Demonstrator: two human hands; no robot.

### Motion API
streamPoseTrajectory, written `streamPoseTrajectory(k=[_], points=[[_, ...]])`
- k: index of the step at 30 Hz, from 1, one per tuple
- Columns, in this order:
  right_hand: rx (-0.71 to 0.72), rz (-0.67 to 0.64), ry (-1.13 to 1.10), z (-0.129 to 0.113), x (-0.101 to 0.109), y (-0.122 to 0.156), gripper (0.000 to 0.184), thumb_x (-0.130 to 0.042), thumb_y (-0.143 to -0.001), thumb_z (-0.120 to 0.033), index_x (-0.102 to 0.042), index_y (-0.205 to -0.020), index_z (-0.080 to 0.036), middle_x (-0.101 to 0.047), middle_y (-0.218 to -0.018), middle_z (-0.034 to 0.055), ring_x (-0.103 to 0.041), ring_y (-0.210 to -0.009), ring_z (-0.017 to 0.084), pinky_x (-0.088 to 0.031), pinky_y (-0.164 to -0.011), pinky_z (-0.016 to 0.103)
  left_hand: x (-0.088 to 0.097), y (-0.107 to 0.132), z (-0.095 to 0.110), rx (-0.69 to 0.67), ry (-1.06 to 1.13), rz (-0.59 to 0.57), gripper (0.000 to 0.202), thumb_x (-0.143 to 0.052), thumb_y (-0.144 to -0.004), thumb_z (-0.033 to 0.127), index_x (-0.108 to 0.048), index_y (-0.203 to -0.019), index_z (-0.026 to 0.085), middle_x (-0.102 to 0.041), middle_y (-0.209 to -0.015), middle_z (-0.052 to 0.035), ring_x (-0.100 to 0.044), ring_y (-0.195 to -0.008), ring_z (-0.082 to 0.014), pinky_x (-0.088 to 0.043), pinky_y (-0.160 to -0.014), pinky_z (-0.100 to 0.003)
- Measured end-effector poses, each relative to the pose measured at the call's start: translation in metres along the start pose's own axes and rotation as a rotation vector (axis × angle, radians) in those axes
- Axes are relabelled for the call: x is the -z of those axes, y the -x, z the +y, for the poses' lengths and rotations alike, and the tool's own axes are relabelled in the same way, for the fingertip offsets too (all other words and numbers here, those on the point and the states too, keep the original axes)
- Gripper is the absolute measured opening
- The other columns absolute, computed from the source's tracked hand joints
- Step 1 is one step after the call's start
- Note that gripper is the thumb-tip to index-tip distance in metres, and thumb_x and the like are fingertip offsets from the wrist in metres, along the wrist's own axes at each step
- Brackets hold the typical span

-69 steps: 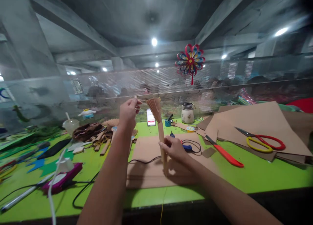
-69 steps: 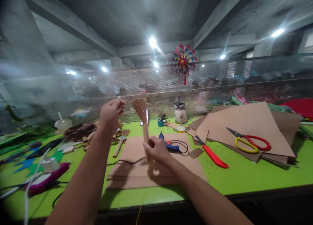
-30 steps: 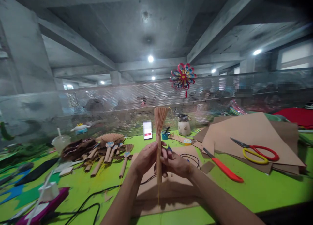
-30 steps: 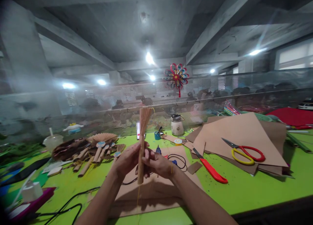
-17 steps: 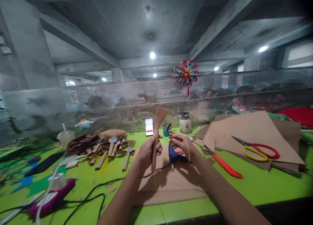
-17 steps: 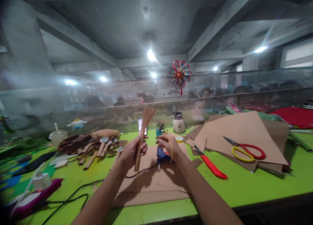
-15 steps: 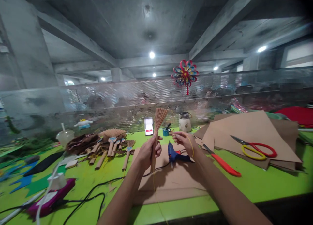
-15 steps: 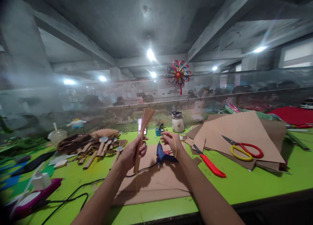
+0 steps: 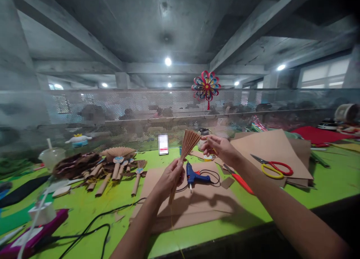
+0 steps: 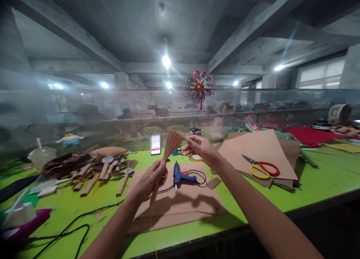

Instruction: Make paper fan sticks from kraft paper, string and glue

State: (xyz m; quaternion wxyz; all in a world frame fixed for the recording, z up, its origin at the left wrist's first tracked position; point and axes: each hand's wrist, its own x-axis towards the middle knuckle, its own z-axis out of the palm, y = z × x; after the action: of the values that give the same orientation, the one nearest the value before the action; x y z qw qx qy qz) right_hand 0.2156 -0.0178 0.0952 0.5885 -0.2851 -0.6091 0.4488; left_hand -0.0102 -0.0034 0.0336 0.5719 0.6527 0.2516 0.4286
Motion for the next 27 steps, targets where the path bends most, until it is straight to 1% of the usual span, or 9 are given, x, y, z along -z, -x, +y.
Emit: streamPoseTrajectory(k=[5,7,10,13,15,18,22,25,27], points=[[-0.185,0.041,0.101,0.000,0.000,0.007,0.042,-0.082,-0.063,-0.038,-0.053,-0.084,-0.015,-0.065,-0.062,0.0021,-0.057,-0.051,0.011,-0.042,-0.050,0.023,0.002,0.002,0.002,-0.032,-0.011,0.007,0.030,-0.058,-0.084,0.044,-0.051,-0.076,0.016,-0.047,-0.062,0.0026,-0.039,-0.052,-0.0075,-0.032,-0.049,-0.020],[-0.238,0.038,0.066,-0.001,-0.002,0.009,0.040,-0.079,-0.065,-0.041,-0.052,-0.079,-0.015,-0.060,-0.058,-0.0007,-0.049,-0.044,0.007,-0.034,-0.044,0.019,0.001,0.001,0.001,-0.039,-0.036,0.001,0.031,-0.057,-0.084,0.045,-0.051,-0.074,0.016,-0.046,-0.060,0.0029,-0.037,-0.051,-0.0074,-0.030,-0.048,-0.020],[-0.180,0.065,0.142,-0.006,-0.005,0.013,0.038,-0.072,-0.070,-0.048,-0.055,-0.075,-0.014,-0.048,-0.046,-0.0066,-0.030,-0.036,0.002,-0.016,-0.039,0.018,0.001,-0.002,-0.004,-0.075,-0.120,-0.018,0.033,-0.052,-0.086,0.047,-0.057,-0.096,0.015,-0.045,-0.060,0.0039,-0.035,-0.047,-0.0077,-0.027,-0.045,-0.020],[-0.081,0.078,0.321,-0.014,-0.007,0.015,0.038,-0.063,-0.076,-0.051,-0.059,-0.072,-0.013,-0.042,-0.040,-0.0078,-0.027,-0.035,0.004,-0.015,-0.040,0.021,0.002,-0.005,-0.011,-0.147,-0.259,0.003,0.050,-0.049,-0.088,0.047,-0.048,-0.128,0.018,-0.044,-0.059,0.0051,-0.037,-0.049,-0.0097,-0.028,-0.046,-0.021],[-0.059,0.067,0.404,-0.018,-0.007,0.015,0.037,-0.059,-0.078,-0.050,-0.060,-0.070,-0.014,-0.041,-0.038,-0.0075,-0.028,-0.036,0.005,-0.016,-0.041,0.022,0.002,-0.005,-0.014,-0.189,-0.353,0.008,0.053,-0.047,-0.089,0.046,-0.045,-0.134,0.018,-0.045,-0.060,0.0047,-0.038,-0.051,-0.0105,-0.030,-0.048,-0.021],[-0.071,0.040,0.474,-0.020,-0.007,0.016,0.036,-0.057,-0.080,-0.048,-0.061,-0.071,-0.014,-0.042,-0.037,-0.0070,-0.028,-0.035,0.005,-0.017,-0.042,0.022,0.003,-0.005,-0.016,-0.240,-0.469,0.027,0.045,-0.049,-0.088,0.046,-0.055,-0.123,0.018,-0.046,-0.061,0.0044,-0.038,-0.051,-0.0106,-0.031,-0.050,-0.022],[-0.115,-0.028,0.516,-0.022,-0.004,0.017,0.038,-0.055,-0.082,-0.049,-0.063,-0.070,-0.014,-0.045,-0.039,-0.0050,-0.028,-0.036,0.006,-0.017,-0.043,0.023,0.003,-0.006,-0.020,-0.233,-0.513,0.123,0.033,-0.047,-0.088,0.048,-0.059,-0.090,0.018,-0.042,-0.051,0.0062,-0.038,-0.046,-0.0109,-0.029,-0.049,-0.022],[-0.105,-0.031,0.487,-0.028,-0.001,0.019,0.037,-0.060,-0.079,-0.047,-0.062,-0.064,-0.014,-0.050,-0.046,-0.0019,-0.035,-0.041,0.007,-0.023,-0.044,0.023,0.004,-0.007,-0.022,-0.233,-0.496,0.104,0.031,-0.044,-0.089,0.047,-0.056,-0.084,0.019,-0.044,-0.049,0.0059,-0.040,-0.046,-0.0119,-0.030,-0.049,-0.022],[-0.065,-0.011,0.366,-0.034,0.002,0.019,0.032,-0.066,-0.076,-0.042,-0.062,-0.061,-0.014,-0.054,-0.054,0.0008,-0.043,-0.049,0.009,-0.032,-0.048,0.024,0.005,-0.006,-0.023,-0.253,-0.501,0.077,0.031,-0.044,-0.090,0.046,-0.055,-0.082,0.019,-0.046,-0.051,0.0050,-0.041,-0.048,-0.0124,-0.031,-0.051,-0.023]])
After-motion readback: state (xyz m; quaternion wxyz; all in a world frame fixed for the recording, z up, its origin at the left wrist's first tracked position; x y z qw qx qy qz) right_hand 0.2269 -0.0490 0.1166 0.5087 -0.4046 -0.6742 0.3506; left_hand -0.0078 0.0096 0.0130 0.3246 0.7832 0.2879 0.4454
